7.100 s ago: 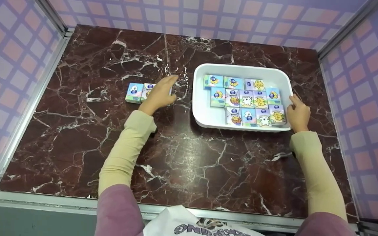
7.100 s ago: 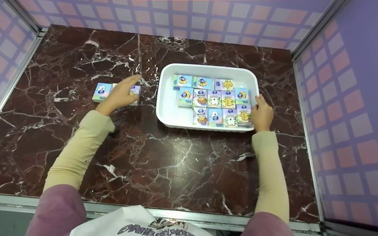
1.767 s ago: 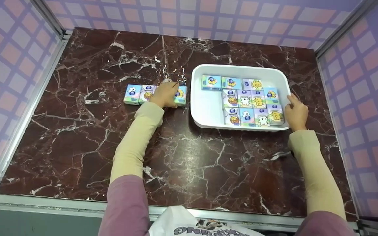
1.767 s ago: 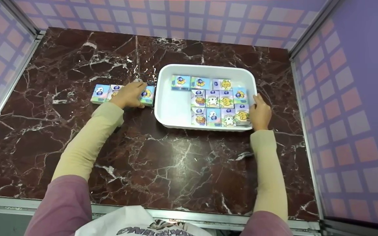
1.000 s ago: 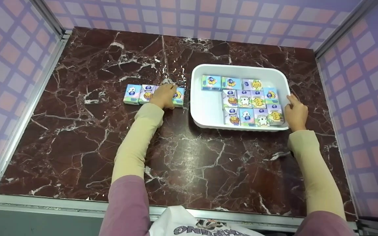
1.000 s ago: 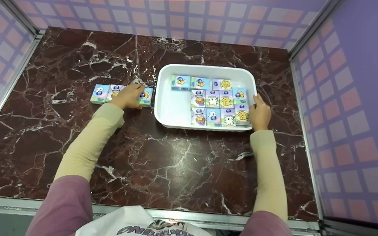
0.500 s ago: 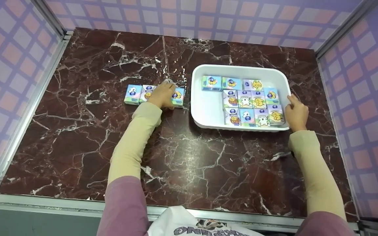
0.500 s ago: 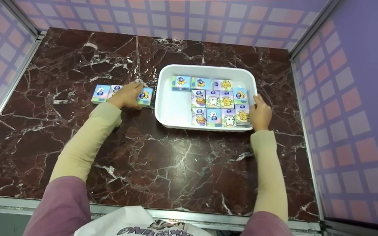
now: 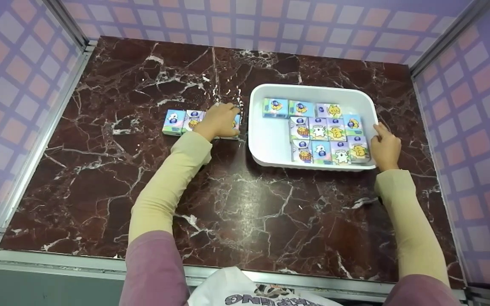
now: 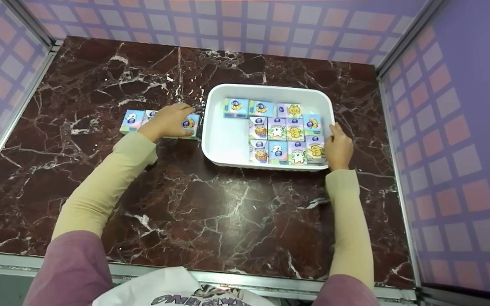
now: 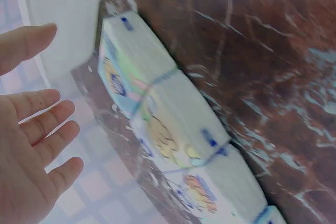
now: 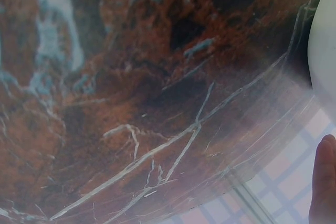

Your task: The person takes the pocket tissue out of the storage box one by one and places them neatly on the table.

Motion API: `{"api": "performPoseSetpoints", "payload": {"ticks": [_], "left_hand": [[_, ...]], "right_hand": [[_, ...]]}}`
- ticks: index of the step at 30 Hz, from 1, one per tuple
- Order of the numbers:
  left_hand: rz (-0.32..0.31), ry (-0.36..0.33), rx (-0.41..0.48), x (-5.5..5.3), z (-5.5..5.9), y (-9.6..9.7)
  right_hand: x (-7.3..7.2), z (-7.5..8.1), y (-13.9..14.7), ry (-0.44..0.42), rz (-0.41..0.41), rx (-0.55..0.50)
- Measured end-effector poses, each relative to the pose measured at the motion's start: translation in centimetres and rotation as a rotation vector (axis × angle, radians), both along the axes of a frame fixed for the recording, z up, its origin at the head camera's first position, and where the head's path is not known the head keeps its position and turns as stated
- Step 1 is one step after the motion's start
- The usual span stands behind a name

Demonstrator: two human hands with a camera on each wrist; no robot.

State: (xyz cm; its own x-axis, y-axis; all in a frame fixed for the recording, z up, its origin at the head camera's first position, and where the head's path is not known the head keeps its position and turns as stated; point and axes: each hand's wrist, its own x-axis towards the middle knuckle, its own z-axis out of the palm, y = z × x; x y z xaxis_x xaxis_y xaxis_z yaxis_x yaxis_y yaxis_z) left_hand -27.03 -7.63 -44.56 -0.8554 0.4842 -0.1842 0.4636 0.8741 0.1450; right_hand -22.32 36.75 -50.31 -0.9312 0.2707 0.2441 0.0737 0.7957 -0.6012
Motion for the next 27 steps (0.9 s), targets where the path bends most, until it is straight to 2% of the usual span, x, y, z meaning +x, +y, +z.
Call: {"api": "performPoseSetpoints", "payload": {"ticks": [4, 9, 15, 24, 27], "left_hand": [[-0.026, 0.057, 0.044, 0.5, 0.5, 1.1], [-0.066, 0.064, 0.085, 1.2, 0.8, 2.9], [-0.101, 0.008, 0.078, 1.9, 0.5, 5.6], [-0.134, -0.045, 0.044, 3.1, -0.9, 9.8], [-0.152, -0.059, 0.042, 3.6, -1.3, 11.0]], "right_hand": [[0.0, 0.0, 0.0, 0.007, -0.002, -0.003], [0.1, 0.1, -0.1, 0.007, -0.002, 0.0], [0.1, 0.2, -0.2, 0.007, 0.0, 0.001], [0.0, 0.1, -0.1, -0.019, -0.008, 0.003], [0.0, 0.0, -0.1, -0.001, -0.007, 0.009]]}}
